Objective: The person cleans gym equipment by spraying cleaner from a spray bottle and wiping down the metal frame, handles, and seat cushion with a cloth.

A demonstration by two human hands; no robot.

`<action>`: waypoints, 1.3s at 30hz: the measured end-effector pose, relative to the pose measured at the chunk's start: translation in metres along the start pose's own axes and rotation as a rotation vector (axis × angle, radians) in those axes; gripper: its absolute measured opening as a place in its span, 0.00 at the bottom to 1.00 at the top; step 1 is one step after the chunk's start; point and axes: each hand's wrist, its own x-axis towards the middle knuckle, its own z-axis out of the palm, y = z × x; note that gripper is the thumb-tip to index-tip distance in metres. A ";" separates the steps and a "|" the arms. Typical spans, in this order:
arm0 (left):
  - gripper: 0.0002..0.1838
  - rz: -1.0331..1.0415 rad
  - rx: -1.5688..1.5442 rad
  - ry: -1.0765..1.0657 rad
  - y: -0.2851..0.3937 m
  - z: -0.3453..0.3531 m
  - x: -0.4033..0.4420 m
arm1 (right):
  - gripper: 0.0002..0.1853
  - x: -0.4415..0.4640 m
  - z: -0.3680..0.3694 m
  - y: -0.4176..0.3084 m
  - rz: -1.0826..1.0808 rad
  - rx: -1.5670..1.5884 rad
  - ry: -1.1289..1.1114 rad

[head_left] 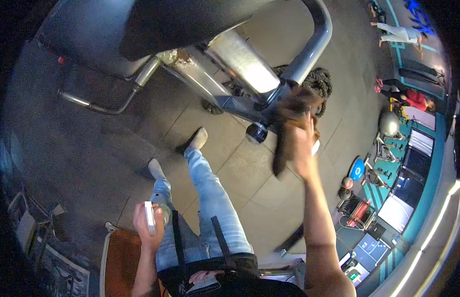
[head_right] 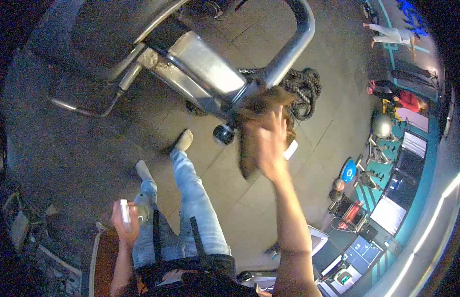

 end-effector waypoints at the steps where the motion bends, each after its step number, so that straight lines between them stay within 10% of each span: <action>1: 0.06 0.003 -0.013 0.003 -0.005 -0.002 0.000 | 0.28 0.022 0.023 -0.036 -0.175 -0.471 0.023; 7: 0.09 0.004 -0.120 0.042 -0.038 -0.006 -0.019 | 0.19 0.121 0.025 -0.060 0.043 -0.283 0.249; 12: 0.09 0.094 -0.066 -0.018 -0.052 -0.017 -0.027 | 0.32 0.050 0.019 0.023 -0.370 -0.541 0.432; 19: 0.08 0.034 -0.162 -0.021 -0.094 0.008 -0.063 | 0.32 0.110 -0.001 0.025 0.366 -0.401 0.408; 27: 0.08 0.094 -0.032 -0.103 -0.081 0.039 -0.065 | 0.22 0.053 -0.001 0.055 -0.221 -0.472 0.454; 31: 0.08 0.130 -0.031 -0.086 -0.072 0.059 -0.073 | 0.26 0.078 -0.022 0.099 0.177 -0.343 0.574; 34: 0.08 0.125 -0.056 -0.087 -0.056 0.072 -0.075 | 0.33 0.114 -0.049 0.097 0.449 0.191 0.040; 39: 0.08 0.180 -0.106 -0.053 -0.069 0.102 -0.092 | 0.38 0.122 -0.036 0.067 0.499 -0.349 0.345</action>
